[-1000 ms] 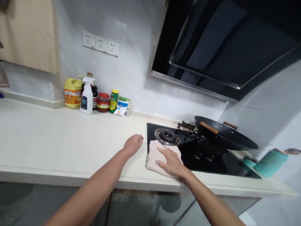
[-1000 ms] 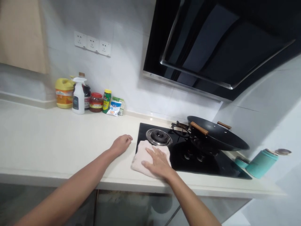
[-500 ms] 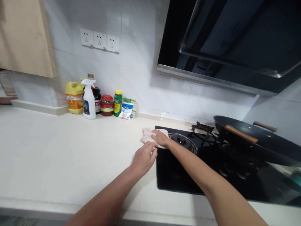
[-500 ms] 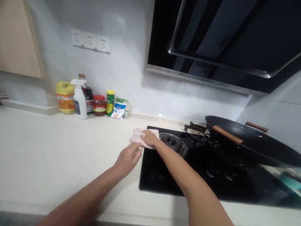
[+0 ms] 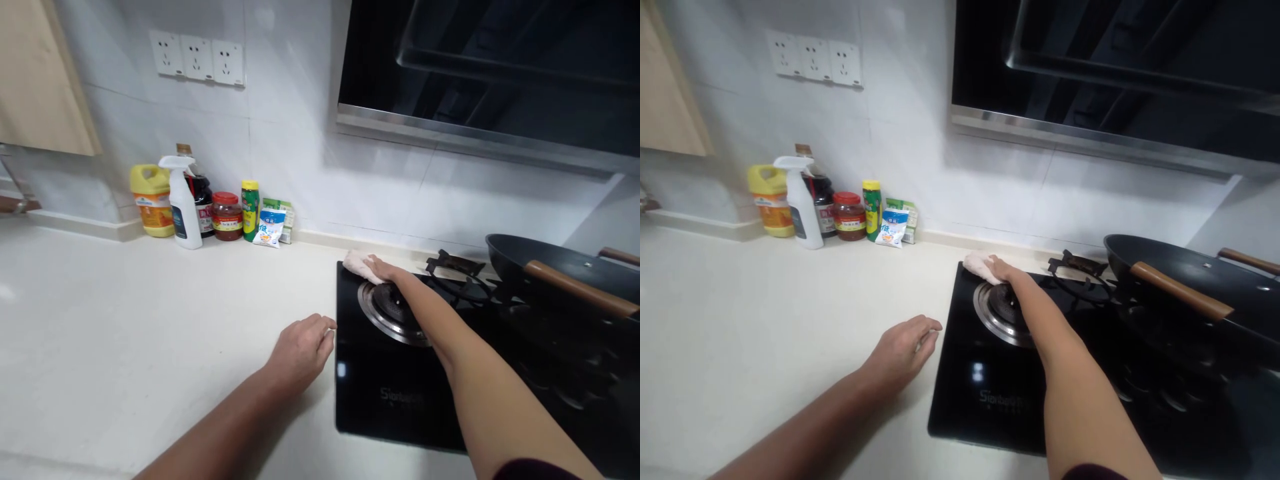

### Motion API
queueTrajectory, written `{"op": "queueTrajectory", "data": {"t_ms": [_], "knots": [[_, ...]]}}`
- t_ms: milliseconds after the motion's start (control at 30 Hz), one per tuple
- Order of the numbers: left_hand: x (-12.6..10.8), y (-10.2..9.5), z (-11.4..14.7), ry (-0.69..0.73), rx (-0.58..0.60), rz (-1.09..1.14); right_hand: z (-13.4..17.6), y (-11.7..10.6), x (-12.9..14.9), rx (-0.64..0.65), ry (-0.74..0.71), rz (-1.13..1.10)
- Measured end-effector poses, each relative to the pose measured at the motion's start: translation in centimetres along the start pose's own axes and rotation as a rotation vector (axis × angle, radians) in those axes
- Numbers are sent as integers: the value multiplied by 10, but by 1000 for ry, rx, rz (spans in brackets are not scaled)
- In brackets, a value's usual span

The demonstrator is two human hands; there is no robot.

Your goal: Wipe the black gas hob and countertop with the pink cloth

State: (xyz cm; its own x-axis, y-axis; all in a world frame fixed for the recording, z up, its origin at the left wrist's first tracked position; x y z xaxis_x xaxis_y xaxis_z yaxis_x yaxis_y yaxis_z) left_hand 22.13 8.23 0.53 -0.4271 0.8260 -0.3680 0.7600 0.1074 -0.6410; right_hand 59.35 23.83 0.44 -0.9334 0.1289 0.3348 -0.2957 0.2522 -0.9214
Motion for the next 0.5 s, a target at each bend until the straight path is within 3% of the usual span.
{"op": "queueTrajectory", "data": {"t_ms": [233, 500], "knots": [[-1, -5, -1, -70, 87, -9, 30, -27, -43, -14, 159, 68], [1, -5, -4, -125, 97, 11, 91, -57, -70, -59, 235, 201]]}}
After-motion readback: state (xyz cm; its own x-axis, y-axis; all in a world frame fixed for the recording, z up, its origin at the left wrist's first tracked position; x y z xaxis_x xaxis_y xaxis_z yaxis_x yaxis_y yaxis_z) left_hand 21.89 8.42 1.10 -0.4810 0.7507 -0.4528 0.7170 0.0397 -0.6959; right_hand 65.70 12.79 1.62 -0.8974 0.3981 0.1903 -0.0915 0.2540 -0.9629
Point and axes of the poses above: each hand's wrist, its own z-axis away from the middle knuckle, its own y-axis out of the palm, x = y × z, the point moved 1 cm from there along -z, towards the middle knuckle, and after that the axes turned 9 degrees about -x, right-handed, at the moved point
